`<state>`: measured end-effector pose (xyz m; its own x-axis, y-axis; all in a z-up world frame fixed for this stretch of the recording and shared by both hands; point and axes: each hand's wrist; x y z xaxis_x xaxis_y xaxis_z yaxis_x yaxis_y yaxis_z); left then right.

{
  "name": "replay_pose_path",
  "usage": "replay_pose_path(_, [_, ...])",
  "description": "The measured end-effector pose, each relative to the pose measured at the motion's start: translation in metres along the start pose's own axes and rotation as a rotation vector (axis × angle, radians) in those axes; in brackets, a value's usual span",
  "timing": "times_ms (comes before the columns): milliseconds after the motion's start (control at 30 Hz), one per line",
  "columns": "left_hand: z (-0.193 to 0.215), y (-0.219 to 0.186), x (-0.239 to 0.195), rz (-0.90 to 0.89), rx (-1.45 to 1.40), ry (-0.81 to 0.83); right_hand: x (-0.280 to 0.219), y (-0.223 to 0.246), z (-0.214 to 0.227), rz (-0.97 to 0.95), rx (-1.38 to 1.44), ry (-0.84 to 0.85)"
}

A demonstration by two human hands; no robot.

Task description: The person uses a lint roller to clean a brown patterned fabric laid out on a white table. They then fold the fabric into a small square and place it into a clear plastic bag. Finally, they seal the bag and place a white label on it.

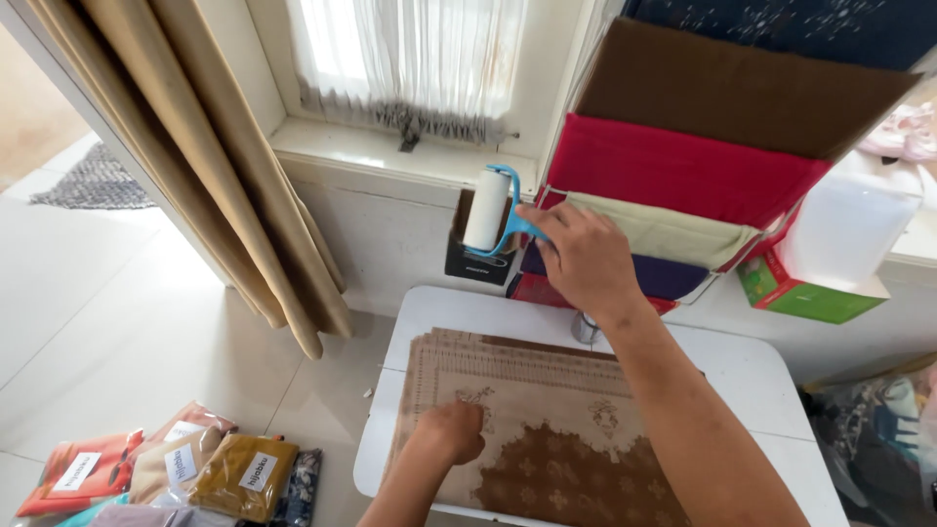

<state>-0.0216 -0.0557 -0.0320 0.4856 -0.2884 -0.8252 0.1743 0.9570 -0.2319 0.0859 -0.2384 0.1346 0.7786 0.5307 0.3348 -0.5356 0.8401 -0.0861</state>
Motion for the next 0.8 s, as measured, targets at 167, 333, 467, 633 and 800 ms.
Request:
replay_pose_path(167, [-0.017, 0.006, 0.019, 0.012, 0.058, 0.001, 0.038, -0.005, -0.018, -0.057, -0.268, 0.190])
replay_pose_path(333, [-0.029, 0.021, 0.059, 0.013, 0.126, 0.028, 0.053, -0.007, -0.023, -0.072, -0.324, 0.433])
replay_pose_path(467, [-0.059, 0.035, 0.104, -0.016, 0.180, 0.010, -0.004, -0.027, -0.026, 0.042, -0.294, 0.187])
replay_pose_path(633, [-0.076, 0.033, 0.078, -0.026, 0.238, -0.011, -0.160, -0.057, -0.052, 0.112, -0.145, -0.097])
replay_pose_path(800, [-0.097, 0.043, 0.041, -0.080, 0.303, -0.163, -0.320, -0.096, -0.108, 0.030, -0.009, 1.143])
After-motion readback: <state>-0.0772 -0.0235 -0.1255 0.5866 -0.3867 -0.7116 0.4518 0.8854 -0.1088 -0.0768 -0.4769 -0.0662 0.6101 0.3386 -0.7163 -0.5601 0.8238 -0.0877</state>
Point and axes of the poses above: each hand's wrist, its own x-axis towards the middle knuckle, its own z-axis out of the back of the hand, y = z × x, and after that the axes turned 14 degrees about y, right-handed
